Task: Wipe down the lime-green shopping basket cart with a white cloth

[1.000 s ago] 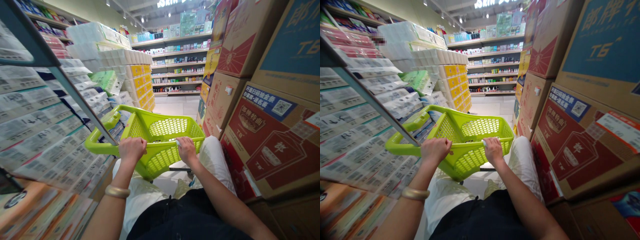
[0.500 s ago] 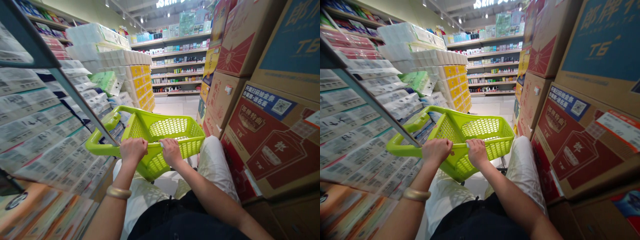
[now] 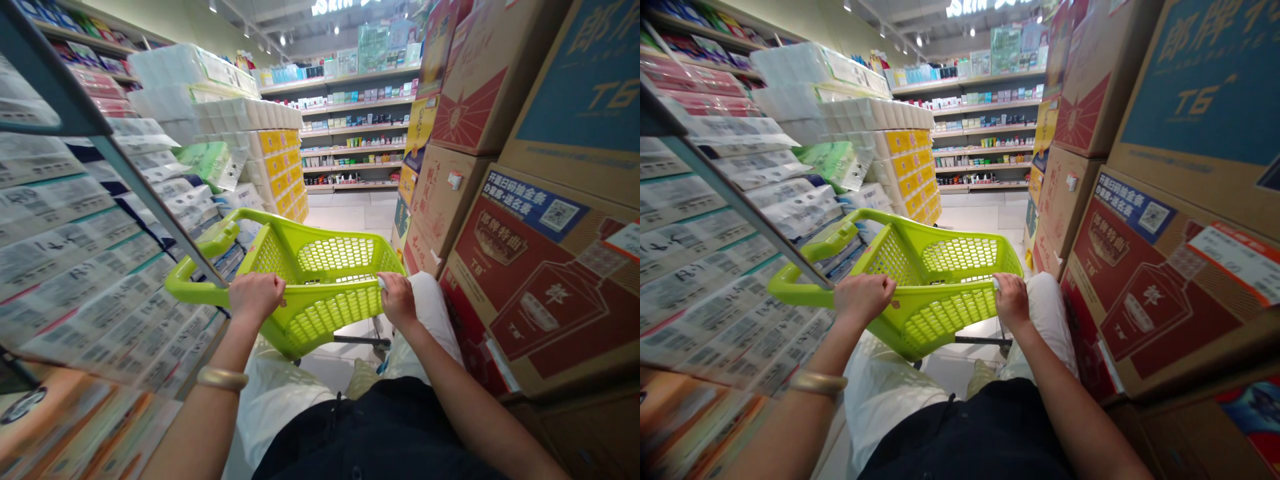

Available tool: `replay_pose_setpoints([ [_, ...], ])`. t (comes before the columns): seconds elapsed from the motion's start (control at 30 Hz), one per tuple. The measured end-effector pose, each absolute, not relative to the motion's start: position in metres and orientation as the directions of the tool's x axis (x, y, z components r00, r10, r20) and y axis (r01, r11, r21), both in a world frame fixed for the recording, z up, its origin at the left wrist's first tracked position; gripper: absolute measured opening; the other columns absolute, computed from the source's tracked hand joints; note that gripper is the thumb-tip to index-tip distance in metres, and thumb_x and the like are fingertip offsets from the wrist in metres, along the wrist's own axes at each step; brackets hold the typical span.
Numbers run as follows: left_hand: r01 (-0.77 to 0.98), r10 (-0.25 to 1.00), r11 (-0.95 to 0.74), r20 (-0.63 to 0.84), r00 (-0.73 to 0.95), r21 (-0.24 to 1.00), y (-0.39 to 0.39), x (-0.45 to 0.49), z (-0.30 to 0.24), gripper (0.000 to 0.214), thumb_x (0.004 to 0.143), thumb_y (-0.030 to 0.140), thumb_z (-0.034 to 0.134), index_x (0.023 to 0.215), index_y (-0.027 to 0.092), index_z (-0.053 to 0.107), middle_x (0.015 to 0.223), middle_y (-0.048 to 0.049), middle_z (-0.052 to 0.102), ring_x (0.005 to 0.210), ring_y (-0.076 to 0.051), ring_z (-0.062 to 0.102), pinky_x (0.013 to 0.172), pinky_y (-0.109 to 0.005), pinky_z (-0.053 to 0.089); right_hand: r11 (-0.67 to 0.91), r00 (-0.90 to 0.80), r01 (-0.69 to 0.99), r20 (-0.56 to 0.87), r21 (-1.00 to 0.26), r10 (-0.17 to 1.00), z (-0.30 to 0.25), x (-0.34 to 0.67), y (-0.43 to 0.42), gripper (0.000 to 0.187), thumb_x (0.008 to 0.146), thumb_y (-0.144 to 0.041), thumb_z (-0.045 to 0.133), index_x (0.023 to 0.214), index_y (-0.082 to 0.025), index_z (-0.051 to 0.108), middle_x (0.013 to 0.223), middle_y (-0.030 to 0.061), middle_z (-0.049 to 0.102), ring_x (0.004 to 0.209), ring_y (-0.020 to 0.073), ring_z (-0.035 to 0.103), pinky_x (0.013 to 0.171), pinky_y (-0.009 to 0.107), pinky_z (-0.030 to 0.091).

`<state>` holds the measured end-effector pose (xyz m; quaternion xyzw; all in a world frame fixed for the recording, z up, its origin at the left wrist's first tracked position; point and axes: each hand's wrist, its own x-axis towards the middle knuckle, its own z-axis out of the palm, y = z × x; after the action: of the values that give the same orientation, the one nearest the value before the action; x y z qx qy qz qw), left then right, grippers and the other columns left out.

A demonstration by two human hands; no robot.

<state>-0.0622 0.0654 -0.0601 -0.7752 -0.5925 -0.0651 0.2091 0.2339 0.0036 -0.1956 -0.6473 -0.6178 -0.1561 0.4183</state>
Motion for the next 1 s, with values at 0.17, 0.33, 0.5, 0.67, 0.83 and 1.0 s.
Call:
replay_pose_setpoints([
  [0.17, 0.949, 0.861, -0.181, 0.425, 0.280, -0.258, 0.070, -0.066, -0.055, 0.042, 0.087, 0.029, 0.035, 0.076, 0.017, 0.073, 0.080, -0.0115, 0.076, 0.083, -0.027, 0.068, 0.099, -0.046, 0.034, 0.081, 0.225, 0.928, 0.719, -0.364, 0.657, -0.196, 0.226, -0.001, 0.040, 0.075, -0.004, 0.047, 0.109, -0.017, 0.064, 0.104, 0.0098, 0.067, 0.098, 0.0259, 0.056, 0.095, 0.041, 0.040],
  [0.33, 0.935, 0.822, -0.321, 0.445, 0.355, -0.152, 0.061, -0.031, -0.060, 0.033, 0.087, 0.028, 0.040, 0.086, 0.019, 0.071, 0.092, -0.0090, 0.076, 0.092, -0.026, 0.066, 0.102, -0.043, 0.031, 0.175, 0.171, 0.911, 0.727, -0.374, 0.664, -0.185, 0.192, 0.001, 0.046, 0.074, -0.005, 0.049, 0.118, -0.017, 0.059, 0.102, 0.0100, 0.068, 0.097, 0.0261, 0.057, 0.094, 0.042, 0.041],
  [0.5, 0.905, 0.849, -0.401, 0.313, 0.426, -0.144, 0.060, 0.005, -0.086, 0.041, 0.091, 0.029, 0.034, 0.089, 0.018, 0.073, 0.094, -0.0111, 0.076, 0.092, -0.027, 0.066, 0.090, -0.042, 0.036, 0.419, -0.051, 0.842, 0.724, -0.339, 0.688, -0.170, 0.145, 0.009, 0.047, 0.072, -0.003, 0.050, 0.115, -0.020, 0.058, 0.111, 0.0086, 0.067, 0.104, 0.0240, 0.057, 0.097, 0.039, 0.043],
  [0.67, 0.901, 0.858, -0.398, 0.277, 0.433, -0.175, 0.065, -0.002, -0.099, 0.051, 0.093, 0.031, 0.028, 0.084, 0.015, 0.076, 0.090, -0.0141, 0.076, 0.090, -0.029, 0.067, 0.084, -0.044, 0.036, 0.448, -0.034, 0.836, 0.786, -0.316, 0.617, -0.184, 0.163, 0.005, 0.045, 0.073, -0.001, 0.050, 0.111, -0.022, 0.063, 0.119, 0.0080, 0.064, 0.110, 0.0232, 0.057, 0.099, 0.040, 0.044],
  [0.83, 0.900, 0.866, -0.397, 0.250, 0.433, -0.181, 0.069, -0.009, -0.097, 0.054, 0.092, 0.032, 0.027, 0.082, 0.015, 0.077, 0.088, -0.0154, 0.076, 0.089, -0.030, 0.067, 0.081, -0.044, 0.037, 0.345, 0.121, 0.885, 0.869, -0.314, 0.480, -0.208, 0.204, -0.016, 0.039, 0.081, -0.003, 0.051, 0.109, -0.022, 0.069, 0.105, 0.0091, 0.064, 0.105, 0.0243, 0.058, 0.091, 0.041, 0.049],
  [1.0, 0.902, 0.877, -0.392, 0.224, 0.426, -0.180, 0.068, -0.007, -0.095, 0.055, 0.092, 0.032, 0.027, 0.082, 0.014, 0.078, 0.085, -0.0167, 0.076, 0.087, -0.030, 0.069, 0.080, -0.043, 0.038, 0.436, 0.019, 0.865, 0.884, -0.248, 0.466, -0.213, 0.190, -0.015, 0.036, 0.086, -0.007, 0.055, 0.113, -0.025, 0.070, 0.101, 0.0072, 0.068, 0.101, 0.0216, 0.061, 0.090, 0.038, 0.051],
])
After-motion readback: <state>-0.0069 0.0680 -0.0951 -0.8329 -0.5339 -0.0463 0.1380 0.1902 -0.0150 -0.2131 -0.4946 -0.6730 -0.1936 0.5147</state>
